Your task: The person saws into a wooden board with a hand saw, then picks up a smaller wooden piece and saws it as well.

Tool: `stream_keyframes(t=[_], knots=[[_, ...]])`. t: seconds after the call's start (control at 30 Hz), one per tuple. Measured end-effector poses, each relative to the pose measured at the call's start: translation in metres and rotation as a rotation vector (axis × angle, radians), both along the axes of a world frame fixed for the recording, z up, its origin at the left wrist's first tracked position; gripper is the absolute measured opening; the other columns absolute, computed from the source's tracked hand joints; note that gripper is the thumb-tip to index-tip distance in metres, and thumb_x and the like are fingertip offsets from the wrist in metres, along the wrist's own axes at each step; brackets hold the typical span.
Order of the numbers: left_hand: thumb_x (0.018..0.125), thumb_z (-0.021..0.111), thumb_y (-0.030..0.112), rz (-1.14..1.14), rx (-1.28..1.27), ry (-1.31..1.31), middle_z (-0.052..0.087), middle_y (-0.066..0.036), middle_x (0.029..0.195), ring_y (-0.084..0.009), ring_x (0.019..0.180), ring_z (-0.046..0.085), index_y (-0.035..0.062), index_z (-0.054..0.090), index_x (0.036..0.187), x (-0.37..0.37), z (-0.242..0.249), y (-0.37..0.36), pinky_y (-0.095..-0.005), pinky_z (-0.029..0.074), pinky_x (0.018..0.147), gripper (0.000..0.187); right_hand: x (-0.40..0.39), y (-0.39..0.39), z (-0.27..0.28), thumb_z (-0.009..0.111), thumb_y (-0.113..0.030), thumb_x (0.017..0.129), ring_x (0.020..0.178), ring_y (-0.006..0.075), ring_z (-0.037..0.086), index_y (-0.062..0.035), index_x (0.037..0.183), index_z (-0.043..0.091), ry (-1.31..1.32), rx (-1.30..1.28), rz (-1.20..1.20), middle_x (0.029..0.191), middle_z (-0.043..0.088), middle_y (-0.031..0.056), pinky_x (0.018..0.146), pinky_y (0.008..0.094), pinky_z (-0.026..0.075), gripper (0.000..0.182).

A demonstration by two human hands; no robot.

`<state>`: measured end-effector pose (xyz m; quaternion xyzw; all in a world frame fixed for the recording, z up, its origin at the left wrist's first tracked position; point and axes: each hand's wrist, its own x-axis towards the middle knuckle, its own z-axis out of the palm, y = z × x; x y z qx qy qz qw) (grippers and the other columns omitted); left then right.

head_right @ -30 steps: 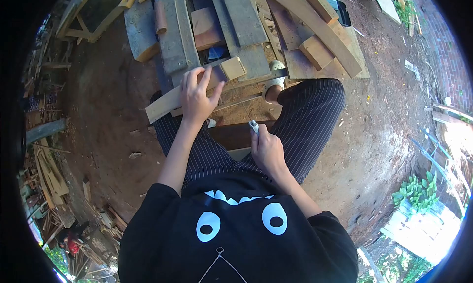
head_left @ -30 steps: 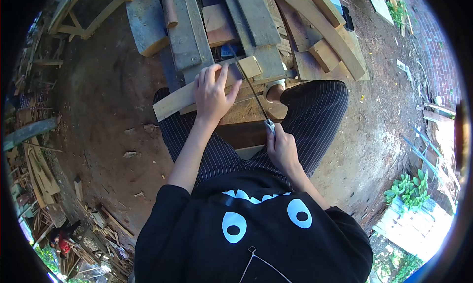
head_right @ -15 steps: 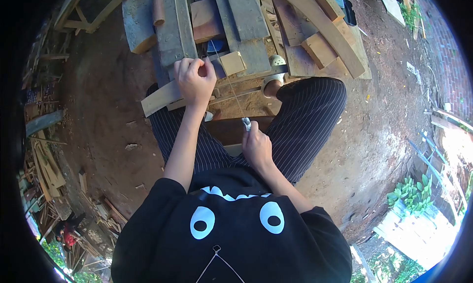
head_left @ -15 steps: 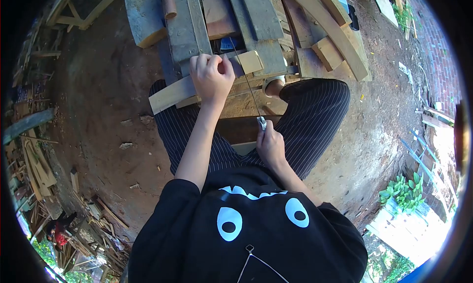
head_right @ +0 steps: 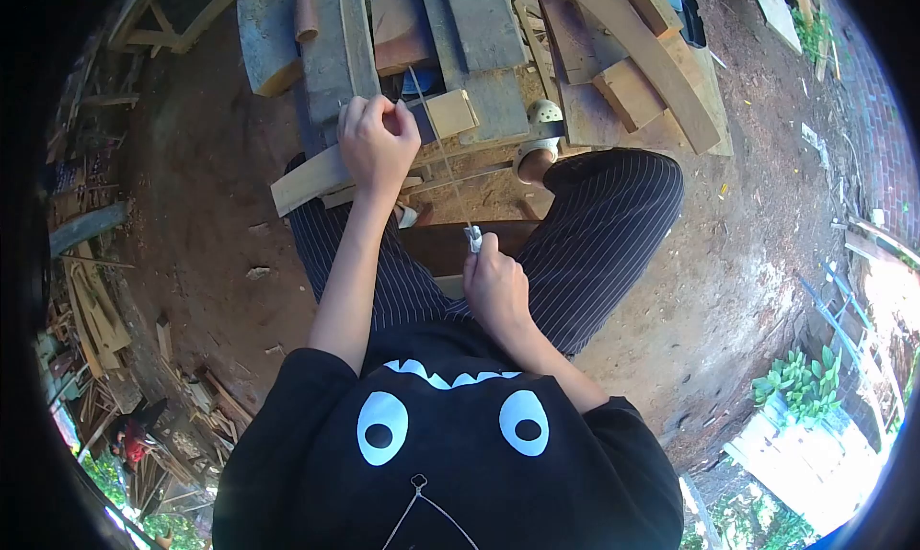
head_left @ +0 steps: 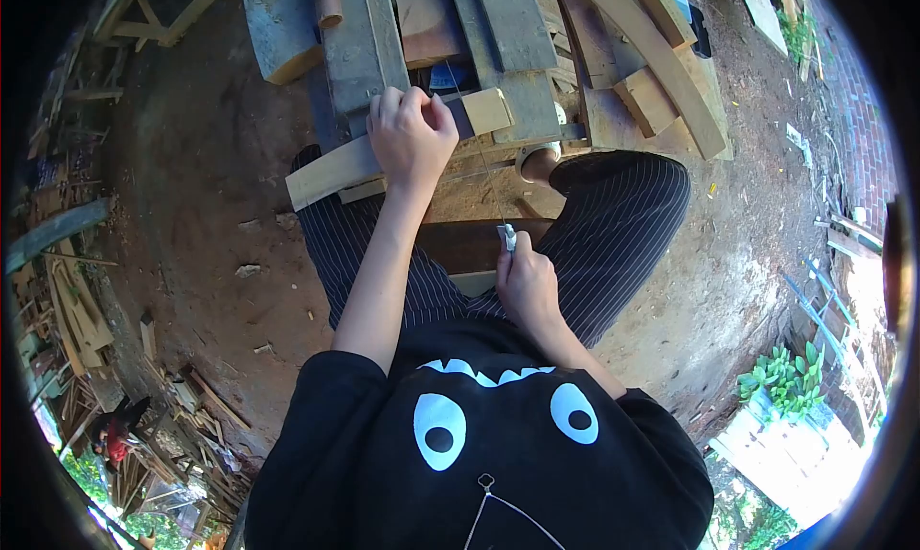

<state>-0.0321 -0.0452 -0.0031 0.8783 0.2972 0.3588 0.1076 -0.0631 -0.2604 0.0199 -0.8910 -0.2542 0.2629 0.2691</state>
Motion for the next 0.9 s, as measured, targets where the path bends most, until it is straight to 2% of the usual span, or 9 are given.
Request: stream_keyframes(t=[0.1,0.27,0.4,0.57,0.63,0.9], knots=[[0.073,0.064,0.011,0.110,-0.017,0.071,0.050,-0.008,0.063,-0.0290,0.066,0.052,0.0056,0.051,0.057,0.009,0.001,-0.003,-0.0397,0.043,0.063,0.021,-0.002,-0.001,-0.017,0.052,-0.006,0.085,0.058,0.0431,0.058,0.0005,0.085,0.043,-0.008,0.054,-0.002,0.061,0.056,0.0247,0.051,0.0502,0.046,0.011],[0.072,0.064,0.009,0.089,-0.005,0.037,0.050,-0.009,0.062,-0.0292,0.064,0.051,0.0048,0.051,0.055,0.009,0.000,-0.004,-0.0398,0.042,0.062,0.022,0.001,-0.004,-0.038,0.053,-0.009,0.085,0.055,0.0422,0.058,0.0006,0.085,0.043,-0.021,0.161,0.003,0.059,0.056,0.0231,0.050,0.0501,0.047,0.014],[0.072,0.063,0.008,0.086,0.000,0.007,0.049,-0.009,0.061,-0.0291,0.063,0.051,0.0042,0.050,0.055,0.010,-0.004,0.001,-0.0403,0.042,0.061,0.022,0.005,0.019,-0.025,0.054,-0.011,0.084,0.055,0.0419,0.058,0.0004,0.084,0.043,-0.034,0.097,-0.028,0.057,0.056,0.0230,0.050,0.0503,0.048,0.016],[0.072,0.063,0.007,0.054,0.002,-0.014,0.048,-0.009,0.061,-0.0291,0.063,0.050,0.0039,0.049,0.054,0.009,-0.005,0.000,-0.0402,0.042,0.060,0.022,0.018,0.013,-0.017,0.055,-0.011,0.084,0.058,0.0421,0.059,0.0001,0.083,0.044,-0.031,0.075,0.012,0.059,0.057,0.0242,0.052,0.0508,0.048,0.015],[0.072,0.063,0.007,0.064,0.014,-0.019,0.048,-0.009,0.061,-0.0291,0.062,0.050,0.0040,0.049,0.054,0.012,-0.006,0.001,-0.0400,0.042,0.060,0.022,0.030,0.005,-0.018,0.055,-0.011,0.084,0.059,0.0429,0.059,0.0004,0.084,0.045,-0.009,0.198,0.048,0.059,0.056,0.0249,0.053,0.0508,0.049,0.015],[0.072,0.062,0.007,0.054,0.004,-0.024,0.048,-0.009,0.061,-0.0291,0.063,0.050,0.0038,0.048,0.054,0.012,-0.004,0.001,-0.0404,0.041,0.060,0.023,-0.001,-0.012,-0.010,0.055,-0.009,0.083,0.056,0.0422,0.060,-0.0005,0.084,0.043,-0.037,0.037,0.005,0.058,0.057,0.0229,0.050,0.0510,0.049,0.015]])
